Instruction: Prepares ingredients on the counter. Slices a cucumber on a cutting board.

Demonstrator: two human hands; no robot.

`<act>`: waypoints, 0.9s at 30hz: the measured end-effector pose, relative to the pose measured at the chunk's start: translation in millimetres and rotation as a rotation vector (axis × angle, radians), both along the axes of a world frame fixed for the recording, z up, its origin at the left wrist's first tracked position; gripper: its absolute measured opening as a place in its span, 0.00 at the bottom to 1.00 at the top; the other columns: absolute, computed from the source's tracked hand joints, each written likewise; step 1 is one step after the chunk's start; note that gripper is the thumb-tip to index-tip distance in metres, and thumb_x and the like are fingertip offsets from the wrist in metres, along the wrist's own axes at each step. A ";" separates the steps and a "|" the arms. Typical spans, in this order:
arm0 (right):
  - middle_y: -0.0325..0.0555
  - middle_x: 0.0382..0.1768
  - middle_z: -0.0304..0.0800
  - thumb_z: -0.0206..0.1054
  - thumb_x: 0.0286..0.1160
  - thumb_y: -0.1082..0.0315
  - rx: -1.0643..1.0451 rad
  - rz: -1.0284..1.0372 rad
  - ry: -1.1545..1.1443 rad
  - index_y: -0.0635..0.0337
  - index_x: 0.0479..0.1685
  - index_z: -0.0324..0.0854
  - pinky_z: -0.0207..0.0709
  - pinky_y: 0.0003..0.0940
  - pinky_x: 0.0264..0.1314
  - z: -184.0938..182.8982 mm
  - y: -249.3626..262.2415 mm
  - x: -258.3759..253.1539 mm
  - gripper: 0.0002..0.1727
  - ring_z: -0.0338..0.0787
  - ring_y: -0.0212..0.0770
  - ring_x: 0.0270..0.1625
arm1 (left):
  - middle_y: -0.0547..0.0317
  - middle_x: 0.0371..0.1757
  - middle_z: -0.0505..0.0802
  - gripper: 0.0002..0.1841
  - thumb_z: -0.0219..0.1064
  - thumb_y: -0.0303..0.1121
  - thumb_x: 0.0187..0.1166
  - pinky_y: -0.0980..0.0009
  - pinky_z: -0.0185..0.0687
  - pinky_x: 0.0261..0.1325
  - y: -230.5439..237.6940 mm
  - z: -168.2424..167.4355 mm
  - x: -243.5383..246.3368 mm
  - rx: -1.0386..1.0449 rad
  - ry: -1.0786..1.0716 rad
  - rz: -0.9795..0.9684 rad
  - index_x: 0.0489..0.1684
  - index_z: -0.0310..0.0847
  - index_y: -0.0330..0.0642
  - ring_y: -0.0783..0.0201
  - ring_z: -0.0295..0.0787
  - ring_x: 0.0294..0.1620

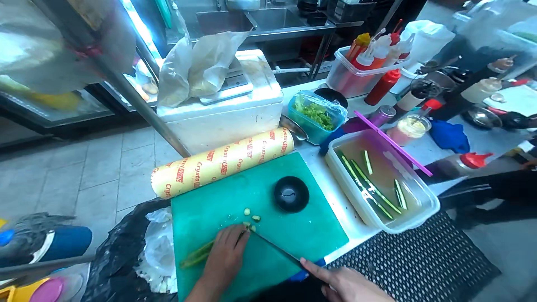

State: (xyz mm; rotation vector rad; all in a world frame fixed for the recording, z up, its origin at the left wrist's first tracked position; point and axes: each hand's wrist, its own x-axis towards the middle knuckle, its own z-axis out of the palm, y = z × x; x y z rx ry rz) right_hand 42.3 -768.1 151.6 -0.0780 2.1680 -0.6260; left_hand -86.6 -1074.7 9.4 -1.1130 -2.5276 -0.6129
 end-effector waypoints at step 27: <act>0.62 0.51 0.92 0.56 0.90 0.58 -0.075 -0.009 -0.076 0.22 0.95 0.48 0.80 0.67 0.60 0.0 7.9 -3.3 0.36 0.92 0.64 0.52 | 0.56 0.48 0.91 0.12 0.58 0.28 0.78 0.53 0.82 0.63 0.6 1.2 13.1 0.023 0.033 0.107 0.44 0.90 0.47 0.54 0.88 0.55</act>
